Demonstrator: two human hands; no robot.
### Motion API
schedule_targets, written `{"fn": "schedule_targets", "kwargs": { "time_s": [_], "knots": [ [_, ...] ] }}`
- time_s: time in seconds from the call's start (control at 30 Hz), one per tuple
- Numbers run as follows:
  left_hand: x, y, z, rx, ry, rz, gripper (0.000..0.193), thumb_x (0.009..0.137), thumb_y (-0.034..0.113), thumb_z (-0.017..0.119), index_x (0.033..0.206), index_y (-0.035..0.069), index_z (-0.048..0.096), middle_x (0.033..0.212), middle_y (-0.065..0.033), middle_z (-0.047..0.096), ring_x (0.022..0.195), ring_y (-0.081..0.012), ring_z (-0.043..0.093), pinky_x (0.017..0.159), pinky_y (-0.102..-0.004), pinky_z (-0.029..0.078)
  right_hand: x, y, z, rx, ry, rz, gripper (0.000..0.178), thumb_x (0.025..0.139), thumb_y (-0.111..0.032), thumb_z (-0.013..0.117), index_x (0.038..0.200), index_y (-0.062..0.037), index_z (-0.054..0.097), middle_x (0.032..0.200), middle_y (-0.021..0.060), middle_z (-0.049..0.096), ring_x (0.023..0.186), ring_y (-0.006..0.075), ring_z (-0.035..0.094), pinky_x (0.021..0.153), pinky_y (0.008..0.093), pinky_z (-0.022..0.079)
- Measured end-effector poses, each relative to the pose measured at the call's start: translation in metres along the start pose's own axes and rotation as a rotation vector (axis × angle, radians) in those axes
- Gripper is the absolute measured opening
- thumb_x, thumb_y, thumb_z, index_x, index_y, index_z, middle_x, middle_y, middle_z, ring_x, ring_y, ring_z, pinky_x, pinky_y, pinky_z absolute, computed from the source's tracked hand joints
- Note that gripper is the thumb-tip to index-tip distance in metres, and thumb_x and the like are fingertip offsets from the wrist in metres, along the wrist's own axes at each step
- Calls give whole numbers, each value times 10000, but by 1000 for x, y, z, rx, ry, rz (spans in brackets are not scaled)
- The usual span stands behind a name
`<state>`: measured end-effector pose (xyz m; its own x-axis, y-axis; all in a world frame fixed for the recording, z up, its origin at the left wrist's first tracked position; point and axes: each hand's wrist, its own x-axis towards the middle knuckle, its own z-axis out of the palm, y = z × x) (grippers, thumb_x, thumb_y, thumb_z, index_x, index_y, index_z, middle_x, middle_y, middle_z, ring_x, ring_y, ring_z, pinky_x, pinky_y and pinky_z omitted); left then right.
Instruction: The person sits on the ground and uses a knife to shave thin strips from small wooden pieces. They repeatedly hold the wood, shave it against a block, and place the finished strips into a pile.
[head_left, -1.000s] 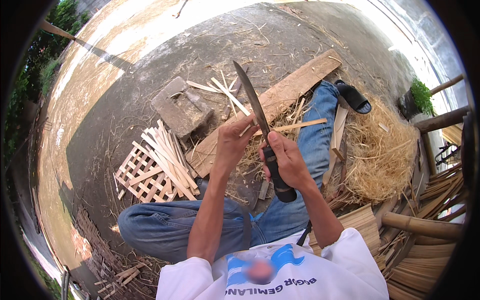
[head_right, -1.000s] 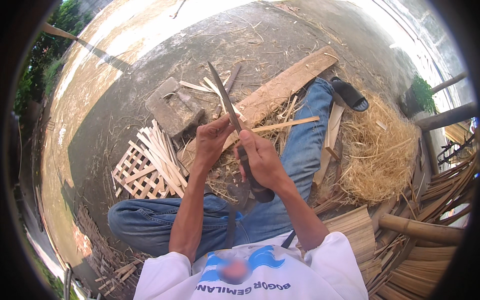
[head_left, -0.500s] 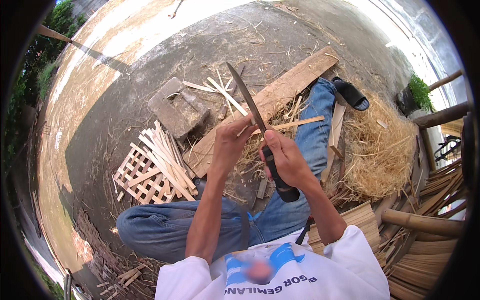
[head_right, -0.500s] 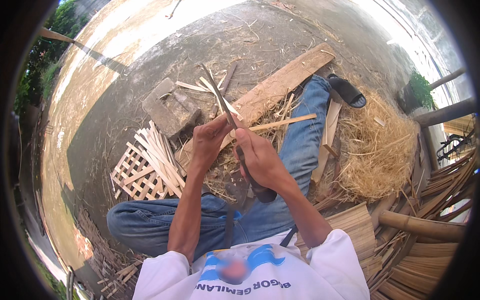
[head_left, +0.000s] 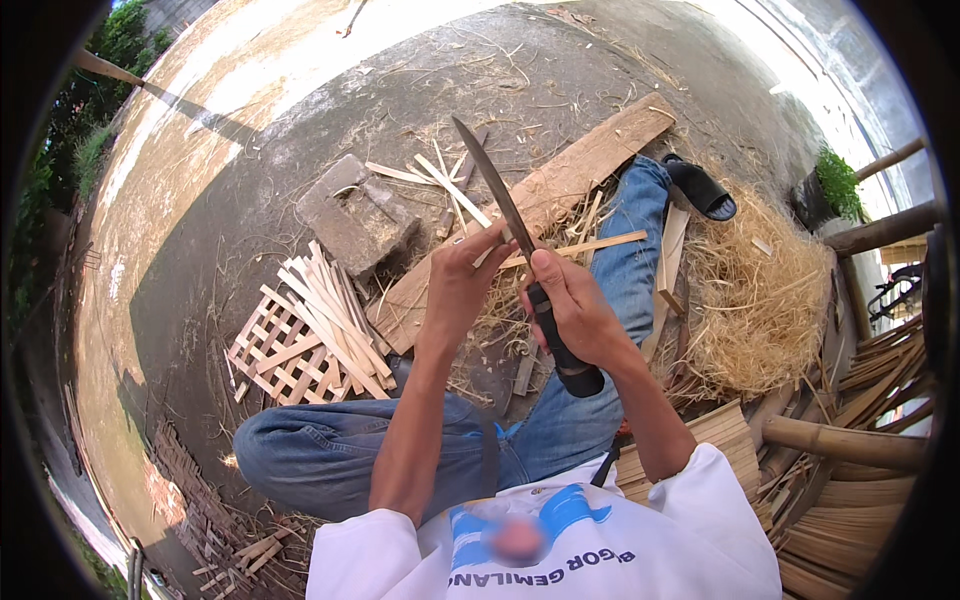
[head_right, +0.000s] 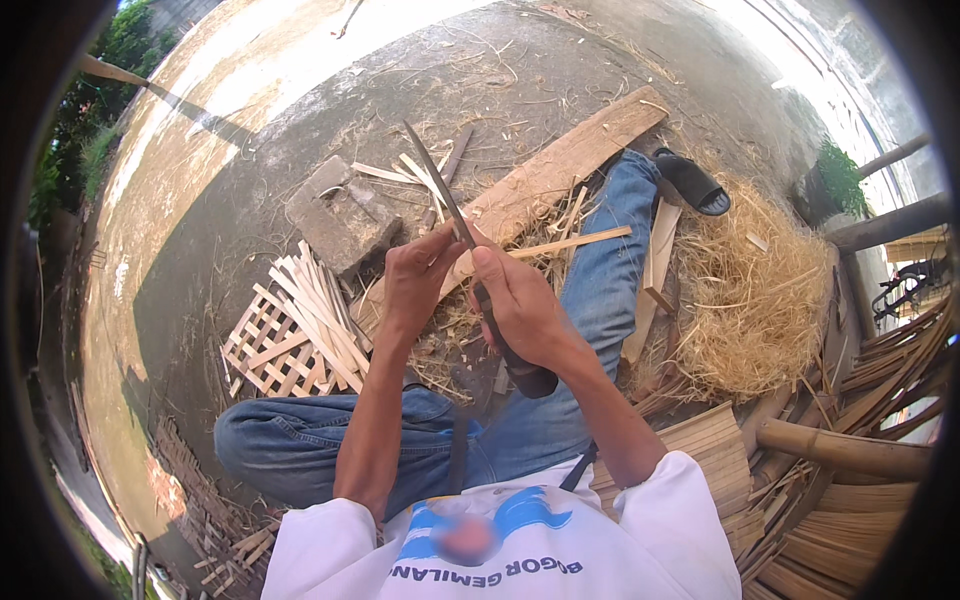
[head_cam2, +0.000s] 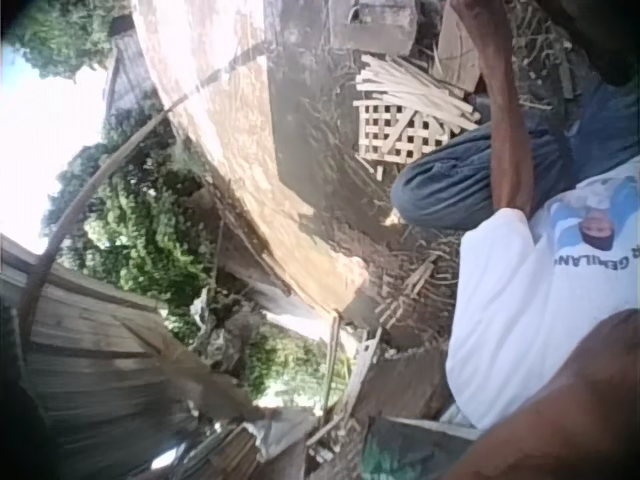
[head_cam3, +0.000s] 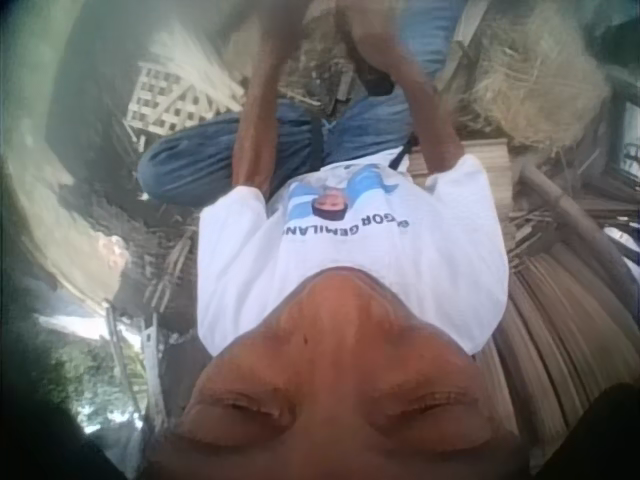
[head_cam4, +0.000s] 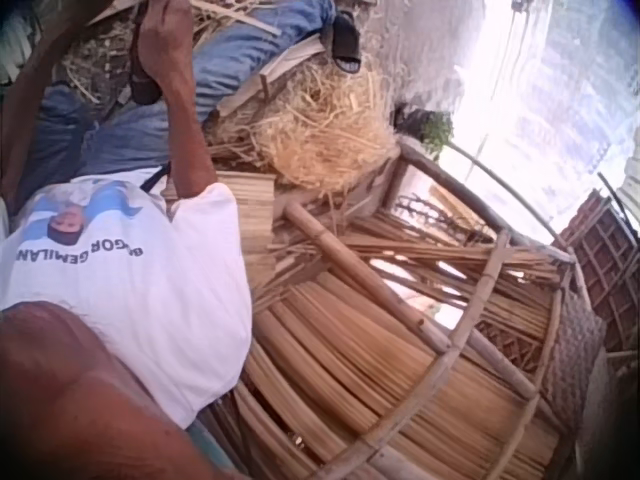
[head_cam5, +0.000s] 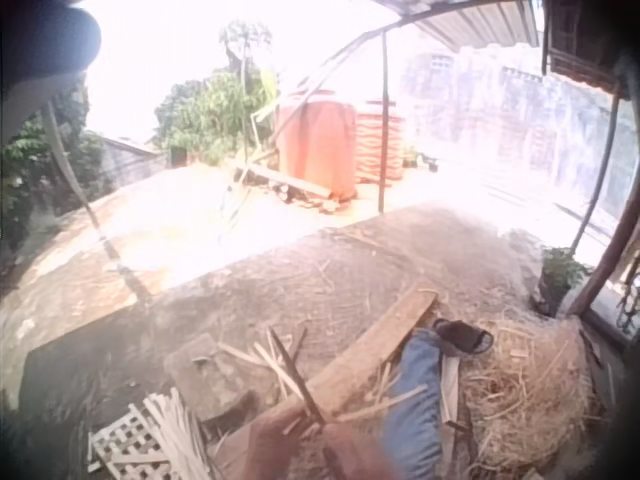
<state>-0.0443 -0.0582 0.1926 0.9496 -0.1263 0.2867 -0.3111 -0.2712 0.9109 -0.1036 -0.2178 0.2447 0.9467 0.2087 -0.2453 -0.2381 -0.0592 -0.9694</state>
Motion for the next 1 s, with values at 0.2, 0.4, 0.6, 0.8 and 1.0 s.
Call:
{"fn": "schedule_targets", "kwargs": {
  "time_s": [0.2,0.4,0.6,0.8,1.0],
  "knots": [
    [-15,-46,7,165,-39,-65,629,837,160,851,1388,-17,602,1244,-264,688,1156,-299,703,919,-358,550,18,17,-3,-43,15,-15,436,1126,-441,366,1150,-35,522,721,23,539,492,101,559,454,262,460],
    [-16,-63,4,60,-31,-183,509,879,142,806,1321,-47,638,1103,-262,734,1017,-279,744,876,-372,561,12,20,0,-75,-15,-36,479,1124,-454,373,988,-25,536,731,21,545,481,99,549,448,268,467],
    [9,-17,-40,311,-75,-583,366,945,255,761,1170,-32,732,913,-141,771,812,-183,738,754,-324,573,33,54,4,-76,-27,11,441,1119,-446,399,1074,-29,537,698,18,543,486,101,546,458,274,465],
    [11,15,-38,39,150,-66,259,833,164,866,1032,19,783,1002,-68,748,820,-132,690,758,-278,553,58,44,8,-145,-113,25,523,1131,-377,378,1565,-90,430,718,27,541,524,107,533,506,292,481],
    [11,-4,-30,-155,202,-67,220,837,26,824,1054,14,787,1019,-70,737,897,-124,706,809,-250,566,63,60,11,-126,-91,-58,517,1114,-474,404,945,-16,576,674,13,546,477,100,542,450,277,448]
  ]
}}
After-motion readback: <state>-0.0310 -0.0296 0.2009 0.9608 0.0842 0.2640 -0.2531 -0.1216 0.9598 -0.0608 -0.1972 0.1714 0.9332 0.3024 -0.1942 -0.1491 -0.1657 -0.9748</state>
